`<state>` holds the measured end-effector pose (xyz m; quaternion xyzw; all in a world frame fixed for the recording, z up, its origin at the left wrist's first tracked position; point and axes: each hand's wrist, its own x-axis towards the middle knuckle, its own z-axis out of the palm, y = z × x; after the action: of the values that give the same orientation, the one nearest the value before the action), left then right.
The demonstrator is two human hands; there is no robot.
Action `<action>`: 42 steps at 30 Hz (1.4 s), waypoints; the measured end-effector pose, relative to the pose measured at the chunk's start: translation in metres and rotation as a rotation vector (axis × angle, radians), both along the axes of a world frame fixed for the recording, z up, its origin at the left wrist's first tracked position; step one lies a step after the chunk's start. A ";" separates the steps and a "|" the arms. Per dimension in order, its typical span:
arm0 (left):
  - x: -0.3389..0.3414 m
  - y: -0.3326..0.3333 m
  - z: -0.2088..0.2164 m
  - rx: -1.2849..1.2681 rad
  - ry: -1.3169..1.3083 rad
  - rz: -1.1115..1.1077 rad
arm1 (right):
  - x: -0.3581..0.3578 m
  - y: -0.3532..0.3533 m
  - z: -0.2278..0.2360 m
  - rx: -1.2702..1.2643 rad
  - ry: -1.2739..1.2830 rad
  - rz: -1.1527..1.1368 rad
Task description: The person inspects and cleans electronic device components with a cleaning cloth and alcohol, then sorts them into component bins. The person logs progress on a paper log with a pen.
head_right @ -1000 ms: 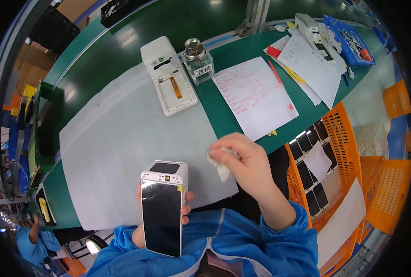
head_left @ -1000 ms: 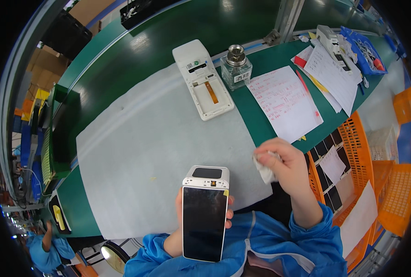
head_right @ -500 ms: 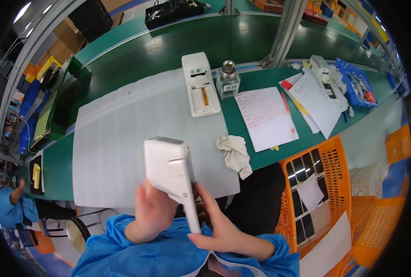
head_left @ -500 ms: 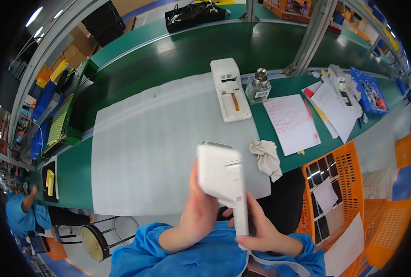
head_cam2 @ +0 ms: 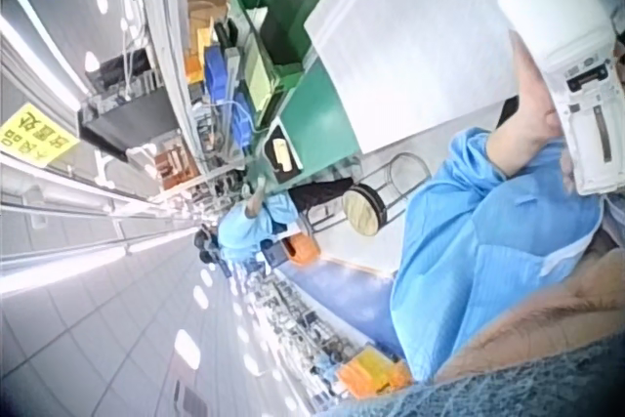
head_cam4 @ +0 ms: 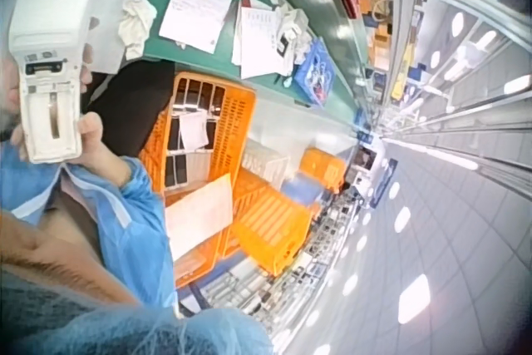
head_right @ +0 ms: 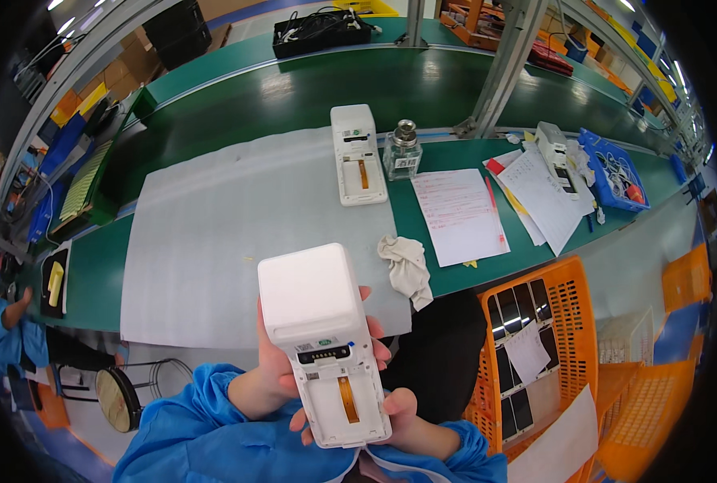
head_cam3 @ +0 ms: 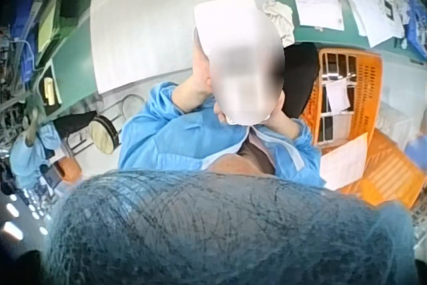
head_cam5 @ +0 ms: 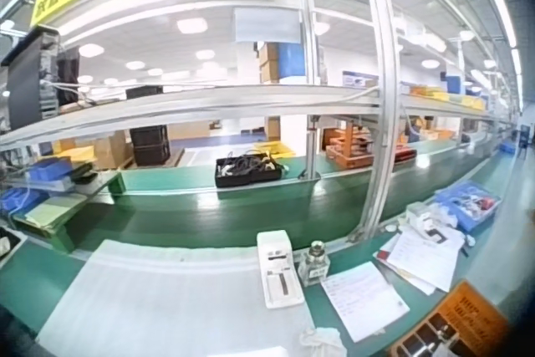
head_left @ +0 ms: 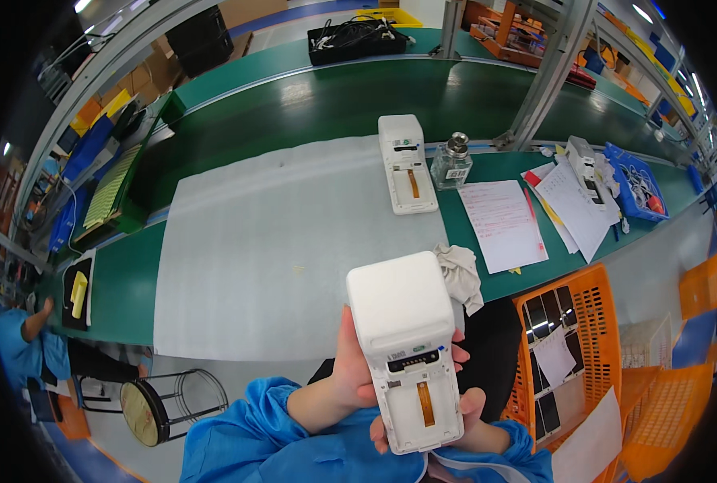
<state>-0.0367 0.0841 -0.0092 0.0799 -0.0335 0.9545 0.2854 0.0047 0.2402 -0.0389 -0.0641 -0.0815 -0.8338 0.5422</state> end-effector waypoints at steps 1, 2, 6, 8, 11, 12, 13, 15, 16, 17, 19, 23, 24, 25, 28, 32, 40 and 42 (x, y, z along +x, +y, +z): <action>0.007 0.001 0.001 -0.095 -0.034 0.037 | 0.002 0.000 -0.001 0.018 -0.007 0.027; 0.012 0.001 0.001 -0.094 -0.048 0.055 | 0.005 0.000 -0.002 0.038 0.010 -0.001; 0.025 -0.001 -0.005 -0.432 -0.057 0.123 | 0.010 -0.003 -0.004 0.065 -0.020 -0.088; 0.028 -0.003 -0.009 -0.517 -0.093 0.148 | 0.012 -0.004 -0.006 0.042 -0.004 -0.093; 0.031 -0.005 -0.014 -0.550 -0.054 0.112 | 0.013 -0.003 -0.009 0.068 0.030 -0.089; 0.032 -0.006 -0.015 -0.562 -0.071 0.131 | 0.013 -0.003 -0.010 0.074 0.032 -0.088; 0.032 -0.007 -0.016 -0.543 -0.063 0.114 | 0.013 -0.003 -0.010 0.094 0.053 -0.074; 0.033 -0.008 -0.017 -0.525 -0.056 0.096 | 0.014 -0.003 -0.011 0.064 0.007 -0.101; 0.033 -0.008 -0.017 -0.533 -0.078 0.102 | 0.015 -0.003 -0.010 0.078 0.006 -0.103; 0.033 -0.009 -0.017 -0.507 -0.095 0.089 | 0.015 -0.003 -0.010 0.109 0.034 -0.100; 0.032 -0.009 -0.015 -0.524 -0.099 0.105 | 0.016 -0.001 -0.007 0.142 0.059 -0.098; 0.029 -0.009 -0.010 -0.291 -0.019 0.017 | 0.018 0.009 -0.001 0.318 0.085 -0.041; 0.028 -0.008 -0.009 -0.356 -0.021 0.029 | 0.019 0.012 0.000 0.390 0.121 -0.020; 0.027 -0.007 -0.008 -0.292 -0.035 0.021 | 0.019 0.015 0.001 0.419 0.096 -0.013; 0.024 -0.004 -0.007 -0.181 -0.069 0.002 | 0.022 0.018 0.002 0.423 0.090 0.023; 0.023 -0.002 -0.007 -0.090 -0.081 -0.021 | 0.026 0.017 0.004 0.471 0.098 -0.010; 0.026 -0.011 -0.012 -0.568 -0.002 0.155 | -0.036 0.036 0.028 1.345 1.453 -1.002; 0.030 -0.008 -0.015 -0.664 0.075 0.151 | -0.041 0.030 0.042 1.523 1.467 -1.405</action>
<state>-0.0065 0.0757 -0.0244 0.0198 0.2956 0.9281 0.2256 -0.0366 0.2704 0.0031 -0.2115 0.7866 -0.5453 -0.1979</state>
